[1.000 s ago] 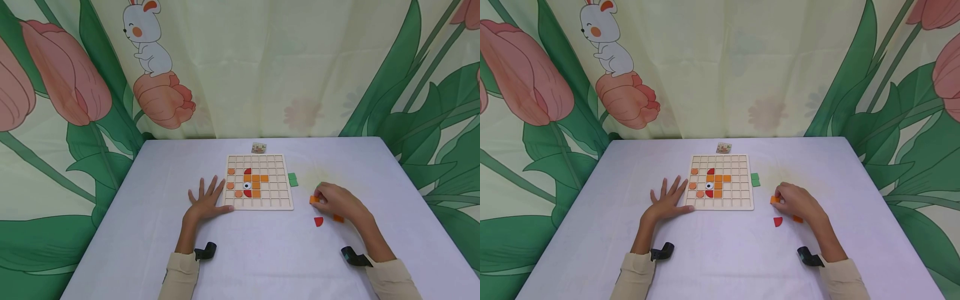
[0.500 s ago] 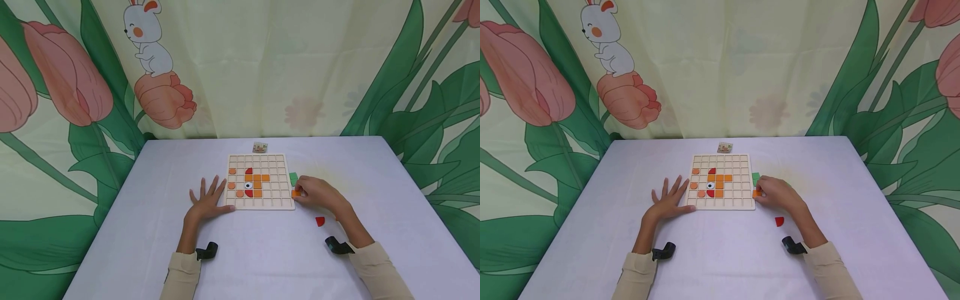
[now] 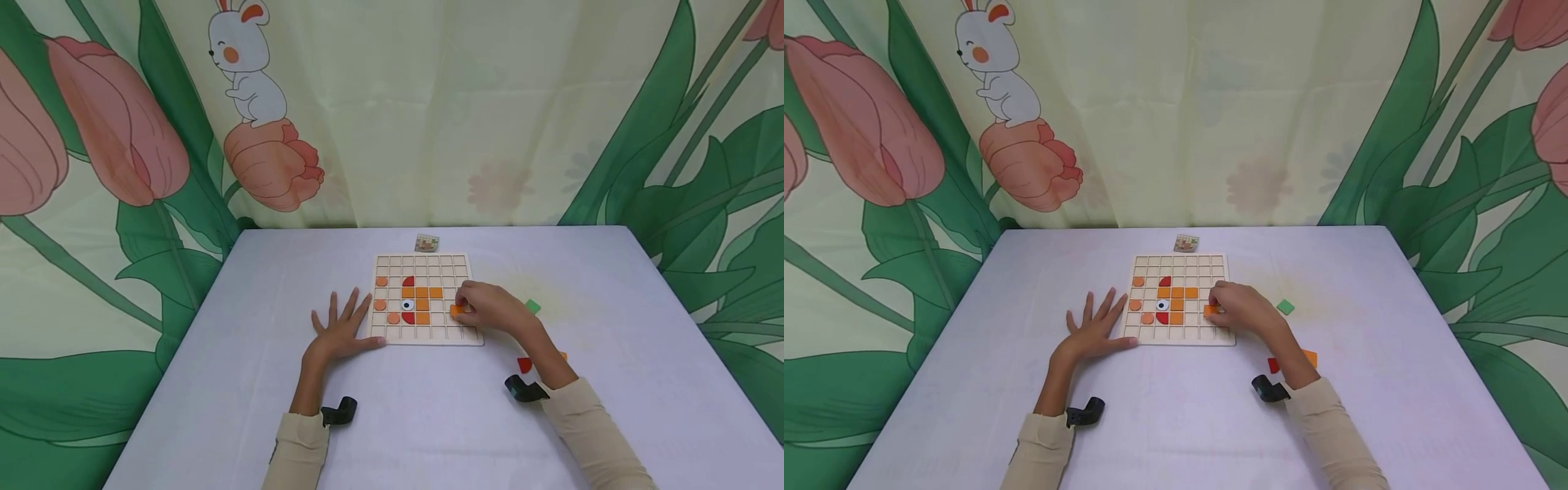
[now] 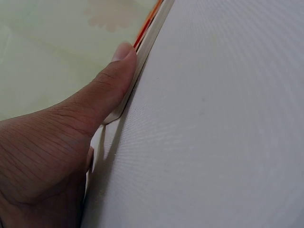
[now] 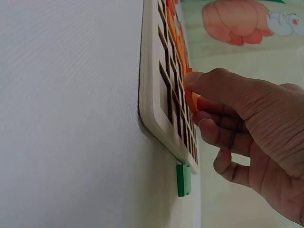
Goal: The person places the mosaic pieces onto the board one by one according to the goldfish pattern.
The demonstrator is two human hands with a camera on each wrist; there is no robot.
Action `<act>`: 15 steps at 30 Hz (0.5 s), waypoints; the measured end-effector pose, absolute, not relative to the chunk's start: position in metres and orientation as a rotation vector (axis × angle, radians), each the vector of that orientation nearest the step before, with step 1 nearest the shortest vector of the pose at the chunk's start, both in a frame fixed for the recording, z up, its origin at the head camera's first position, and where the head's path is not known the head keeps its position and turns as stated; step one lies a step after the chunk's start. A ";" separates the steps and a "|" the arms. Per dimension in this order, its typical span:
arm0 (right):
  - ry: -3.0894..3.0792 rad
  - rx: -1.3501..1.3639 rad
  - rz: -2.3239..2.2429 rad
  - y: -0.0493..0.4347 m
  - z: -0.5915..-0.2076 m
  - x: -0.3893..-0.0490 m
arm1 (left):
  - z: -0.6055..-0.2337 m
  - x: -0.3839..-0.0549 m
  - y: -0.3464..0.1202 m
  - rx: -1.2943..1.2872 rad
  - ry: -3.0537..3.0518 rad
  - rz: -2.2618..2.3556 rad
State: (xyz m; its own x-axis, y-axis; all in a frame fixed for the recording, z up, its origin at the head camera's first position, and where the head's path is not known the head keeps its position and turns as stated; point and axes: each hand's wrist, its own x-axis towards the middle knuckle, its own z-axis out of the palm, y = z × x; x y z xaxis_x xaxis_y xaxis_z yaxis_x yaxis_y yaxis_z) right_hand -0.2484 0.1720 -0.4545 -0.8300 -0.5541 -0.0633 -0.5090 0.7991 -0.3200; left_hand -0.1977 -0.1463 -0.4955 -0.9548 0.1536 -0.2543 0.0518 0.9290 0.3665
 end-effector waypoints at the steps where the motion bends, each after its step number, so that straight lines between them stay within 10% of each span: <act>1: 2.831 -0.847 -0.433 0.170 -0.454 -0.250 | -0.495 -0.198 -0.146 0.153 2.810 0.525; 15: 2.842 -0.882 -0.346 0.142 -0.460 -0.266 | -0.490 -0.195 -0.144 0.163 2.819 0.555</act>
